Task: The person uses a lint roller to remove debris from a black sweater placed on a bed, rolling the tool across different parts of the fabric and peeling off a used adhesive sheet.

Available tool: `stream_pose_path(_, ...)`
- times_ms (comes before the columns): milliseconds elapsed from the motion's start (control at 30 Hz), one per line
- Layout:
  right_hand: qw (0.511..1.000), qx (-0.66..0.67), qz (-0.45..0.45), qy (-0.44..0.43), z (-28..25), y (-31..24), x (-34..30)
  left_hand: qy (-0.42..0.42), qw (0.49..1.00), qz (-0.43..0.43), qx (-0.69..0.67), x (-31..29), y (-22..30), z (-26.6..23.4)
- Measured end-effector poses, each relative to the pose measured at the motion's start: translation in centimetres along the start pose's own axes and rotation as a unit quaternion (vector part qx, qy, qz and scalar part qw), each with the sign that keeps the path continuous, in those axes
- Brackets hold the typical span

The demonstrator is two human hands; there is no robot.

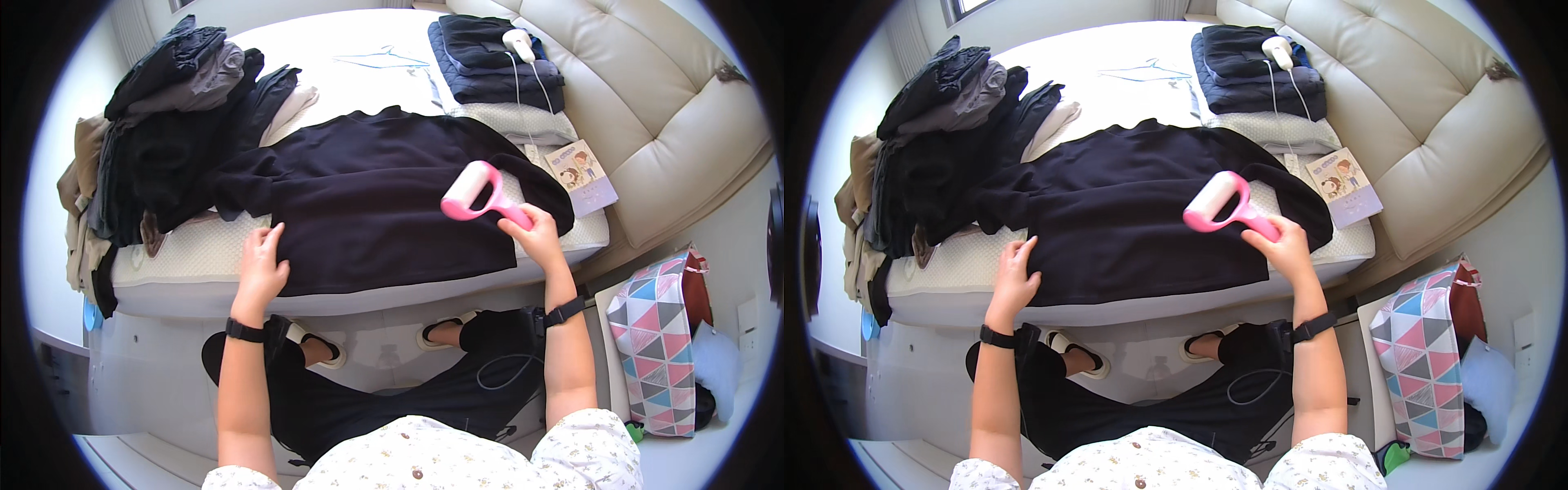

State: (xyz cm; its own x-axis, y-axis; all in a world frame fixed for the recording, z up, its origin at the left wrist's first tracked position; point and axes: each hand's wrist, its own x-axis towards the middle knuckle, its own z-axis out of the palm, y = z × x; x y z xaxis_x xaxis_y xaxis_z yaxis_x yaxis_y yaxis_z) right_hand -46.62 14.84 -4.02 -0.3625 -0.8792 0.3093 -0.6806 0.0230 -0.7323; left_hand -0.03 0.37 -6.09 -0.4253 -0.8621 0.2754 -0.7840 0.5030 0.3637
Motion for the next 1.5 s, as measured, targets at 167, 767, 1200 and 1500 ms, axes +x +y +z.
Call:
stream_pose_path(167,0.983,-0.052,-0.001,-0.175,7.9,-7.1,1.4,-0.114,0.986,0.047,-0.112,1.0,2.3,1.9)
stream_pose_path(767,0.934,-0.291,0.162,-0.130,-8.0,7.0,1.4,-0.227,0.971,-0.070,-0.029,1.8,3.6,2.5)
stream_pose_path(1200,0.990,-0.062,0.127,-0.001,-12.7,-0.6,-5.7,-0.067,0.968,0.176,-0.164,1.4,11.1,5.6)
stream_pose_path(1500,0.935,-0.343,0.082,-0.042,-3.9,-9.6,-9.5,-0.097,0.934,0.337,-0.070,-0.2,23.2,13.3)
